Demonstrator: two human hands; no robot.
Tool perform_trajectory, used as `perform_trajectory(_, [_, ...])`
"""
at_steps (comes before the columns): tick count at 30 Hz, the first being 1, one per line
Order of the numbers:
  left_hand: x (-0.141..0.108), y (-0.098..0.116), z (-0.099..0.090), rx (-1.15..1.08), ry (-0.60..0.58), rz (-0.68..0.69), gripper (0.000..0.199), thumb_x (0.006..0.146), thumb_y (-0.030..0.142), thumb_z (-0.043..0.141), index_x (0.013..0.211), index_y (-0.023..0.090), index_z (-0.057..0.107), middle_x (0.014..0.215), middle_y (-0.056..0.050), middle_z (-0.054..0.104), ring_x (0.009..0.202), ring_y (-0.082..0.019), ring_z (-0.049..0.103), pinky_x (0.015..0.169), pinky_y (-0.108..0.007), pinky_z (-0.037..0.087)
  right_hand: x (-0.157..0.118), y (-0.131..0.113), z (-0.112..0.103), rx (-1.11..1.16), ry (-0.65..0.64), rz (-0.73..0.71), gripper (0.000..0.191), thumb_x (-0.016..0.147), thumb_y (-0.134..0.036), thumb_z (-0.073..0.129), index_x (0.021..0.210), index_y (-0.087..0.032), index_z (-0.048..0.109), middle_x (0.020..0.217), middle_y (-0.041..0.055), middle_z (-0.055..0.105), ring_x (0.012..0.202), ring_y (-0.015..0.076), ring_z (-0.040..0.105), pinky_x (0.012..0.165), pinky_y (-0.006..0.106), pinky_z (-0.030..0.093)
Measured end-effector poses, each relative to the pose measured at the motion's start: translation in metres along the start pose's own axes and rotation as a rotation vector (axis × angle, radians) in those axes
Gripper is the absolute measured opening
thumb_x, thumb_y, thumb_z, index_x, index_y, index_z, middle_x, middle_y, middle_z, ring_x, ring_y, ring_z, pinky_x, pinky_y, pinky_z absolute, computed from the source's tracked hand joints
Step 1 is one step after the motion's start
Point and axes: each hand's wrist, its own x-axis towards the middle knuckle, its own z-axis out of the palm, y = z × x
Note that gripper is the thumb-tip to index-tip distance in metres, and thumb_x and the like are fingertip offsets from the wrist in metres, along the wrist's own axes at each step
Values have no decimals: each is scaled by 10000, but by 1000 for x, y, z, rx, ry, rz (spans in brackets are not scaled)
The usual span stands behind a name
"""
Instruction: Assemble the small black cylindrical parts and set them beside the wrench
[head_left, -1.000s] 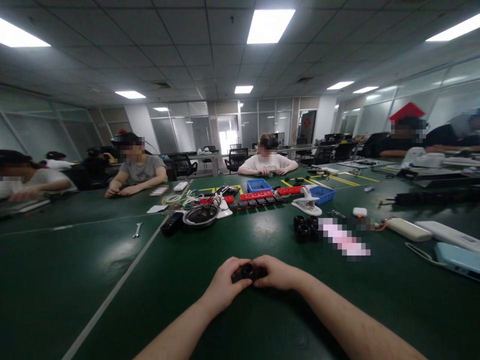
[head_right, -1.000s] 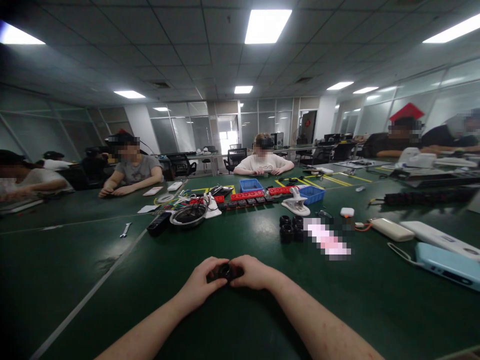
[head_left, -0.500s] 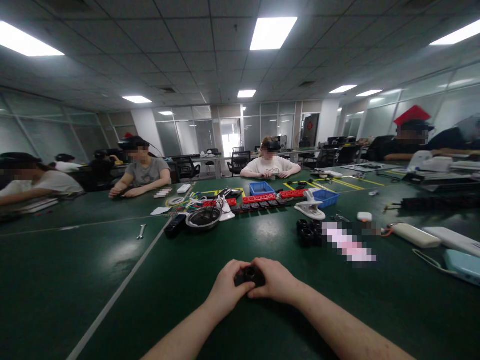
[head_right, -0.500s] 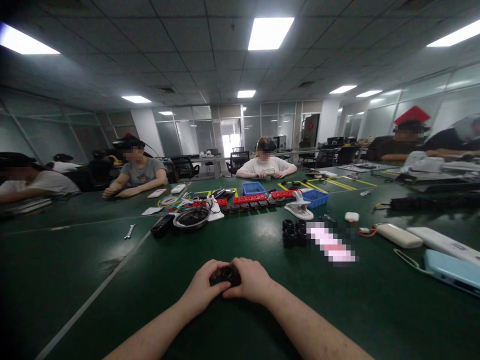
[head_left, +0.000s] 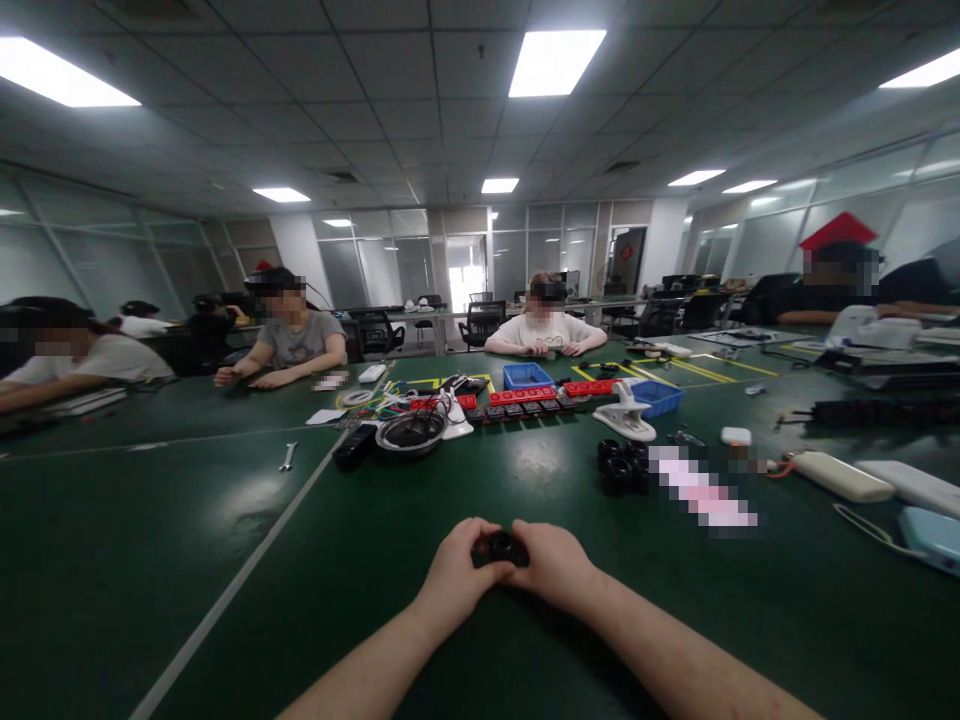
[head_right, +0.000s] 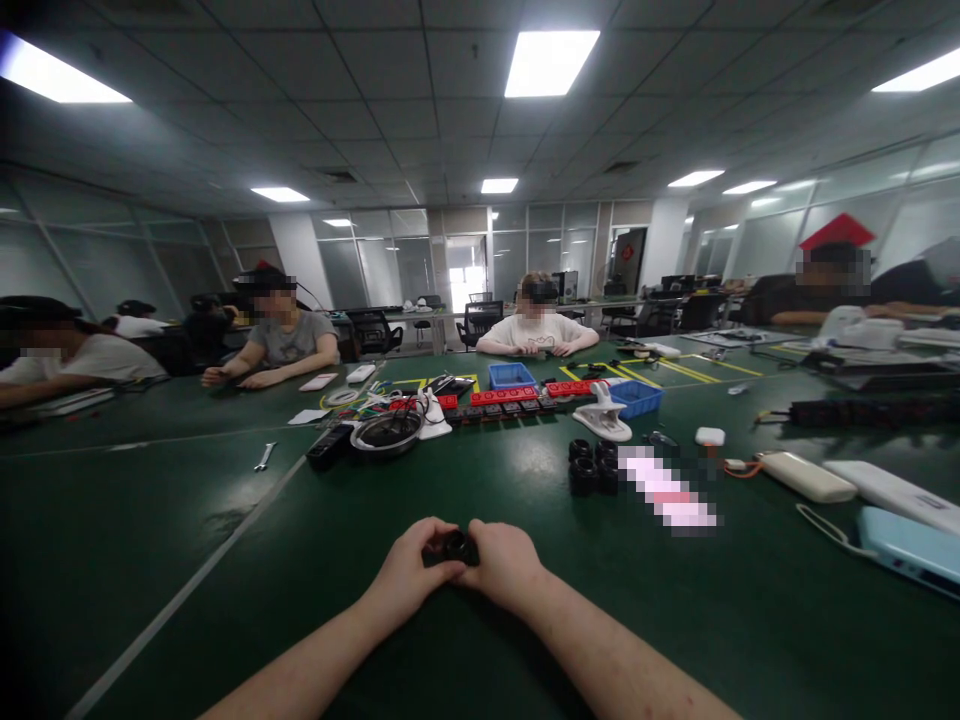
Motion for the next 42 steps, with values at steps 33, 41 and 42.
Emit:
perform_trajectory(33, [2,0,-1,-17,-45,81,325,662,203,629,984,231,590,897,-23,567,837,-184,516,744,-290,412,8,22,-7,284,-142,-154,254,619,-292,670,822,-166,583,802,6,566,731,151,507,604,228,361])
perform_trajectory(41, [1,1,3,-7,29,11,256,620,220,658,859,182,573,851,-19,542,808,-187,507,708,-283,404,2,0,-1,-13,16,-68,437,595,-516,628,835,-155,571,798,63,585,739,213,526,648,298,370])
perform_trajectory(42, [1,0,3,-10,22,26,259,627,219,655,871,183,576,858,-20,544,814,-185,508,715,-284,404,1,1,-3,3,11,-84,477,572,-519,645,876,-158,572,830,67,582,765,221,525,668,307,375])
